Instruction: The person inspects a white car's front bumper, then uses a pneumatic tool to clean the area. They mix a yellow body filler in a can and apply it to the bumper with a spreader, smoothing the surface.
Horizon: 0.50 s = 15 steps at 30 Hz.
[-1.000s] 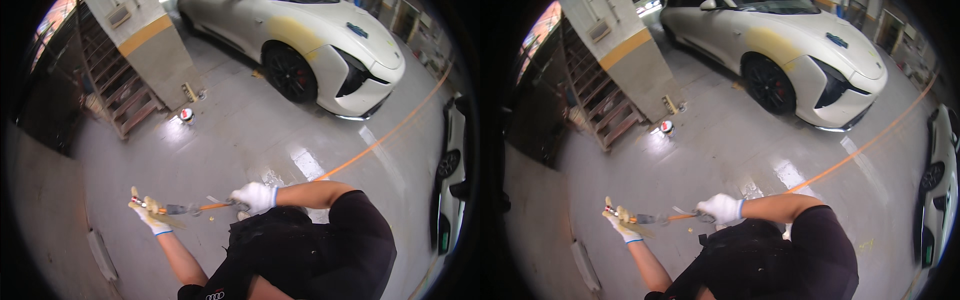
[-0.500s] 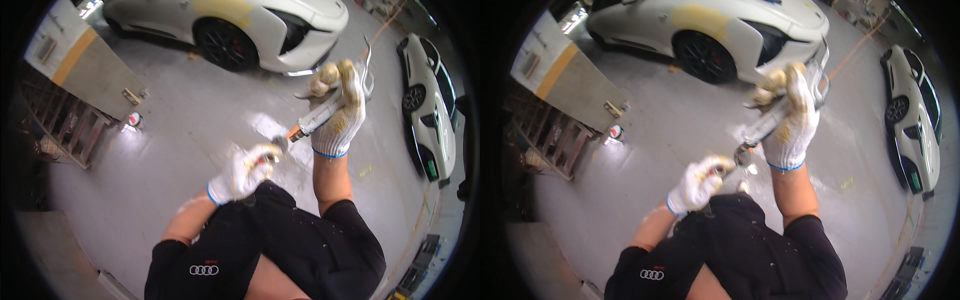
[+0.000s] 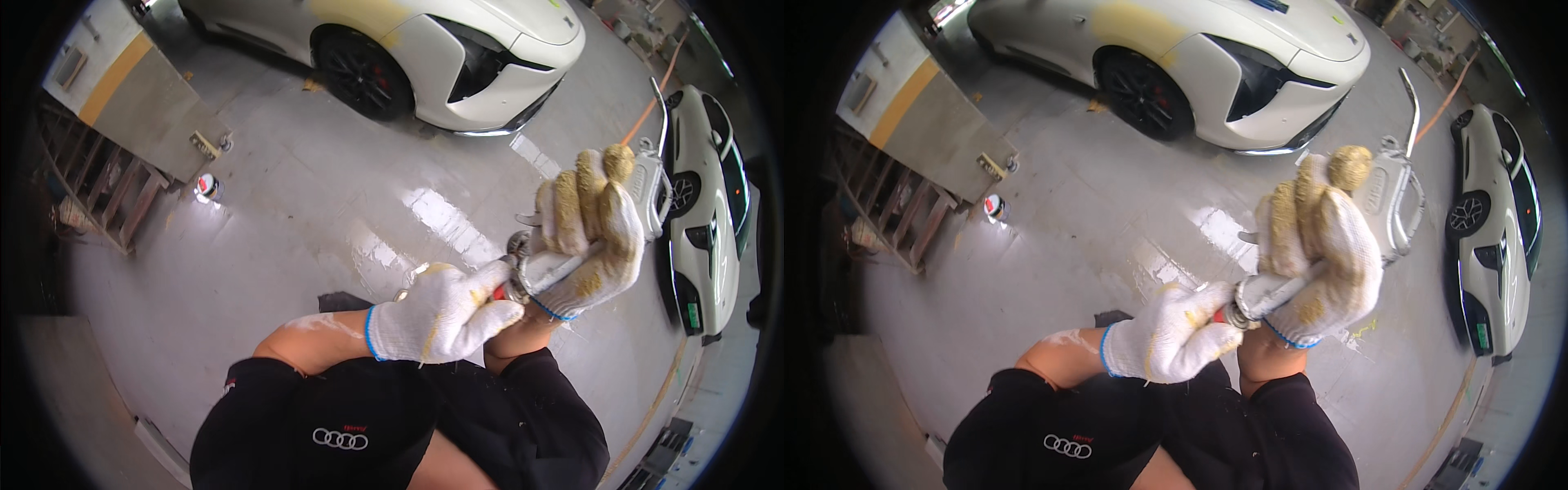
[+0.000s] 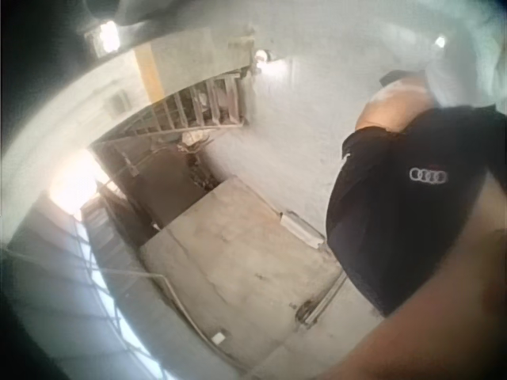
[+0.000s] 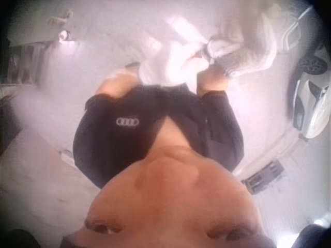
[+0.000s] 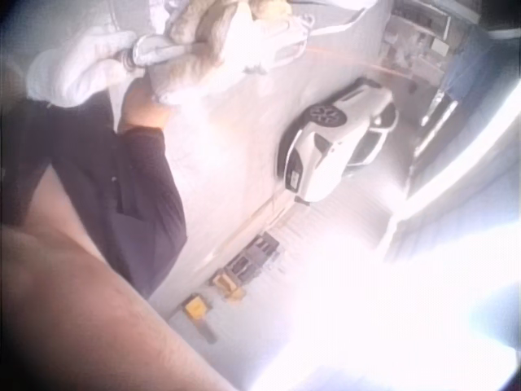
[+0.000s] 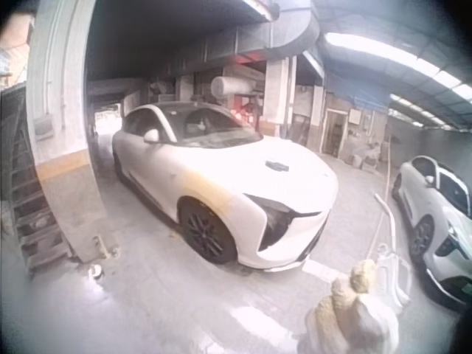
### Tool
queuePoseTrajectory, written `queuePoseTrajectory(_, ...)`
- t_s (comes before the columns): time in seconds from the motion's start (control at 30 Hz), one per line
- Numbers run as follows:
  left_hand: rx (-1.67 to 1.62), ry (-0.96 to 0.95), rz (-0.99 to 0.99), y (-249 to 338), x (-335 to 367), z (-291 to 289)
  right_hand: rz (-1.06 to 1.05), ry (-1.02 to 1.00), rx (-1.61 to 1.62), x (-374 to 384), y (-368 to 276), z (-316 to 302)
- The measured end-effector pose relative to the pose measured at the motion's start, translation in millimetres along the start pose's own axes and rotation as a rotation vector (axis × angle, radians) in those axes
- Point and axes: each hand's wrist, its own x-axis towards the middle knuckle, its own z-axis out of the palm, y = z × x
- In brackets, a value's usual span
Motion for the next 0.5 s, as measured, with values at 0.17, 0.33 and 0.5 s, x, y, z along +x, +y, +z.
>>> queuePoseTrajectory(0.17,-0.141,0.035,-0.093,-26.7,26.4,-5.9,0.038,-0.022,-0.140,30.0,23.7,-2.1)
queuePoseTrajectory(0.33,-0.466,0.373,-0.308,-142.3,71.2,-26.1,0.165,-0.282,-0.750,90.1,133.3,-27.4)
queuePoseTrajectory(0.5,-1.123,0.777,-0.637,-272.4,138.3,-41.3,0.460,-0.487,-1.560,199.5,270.2,-73.2)
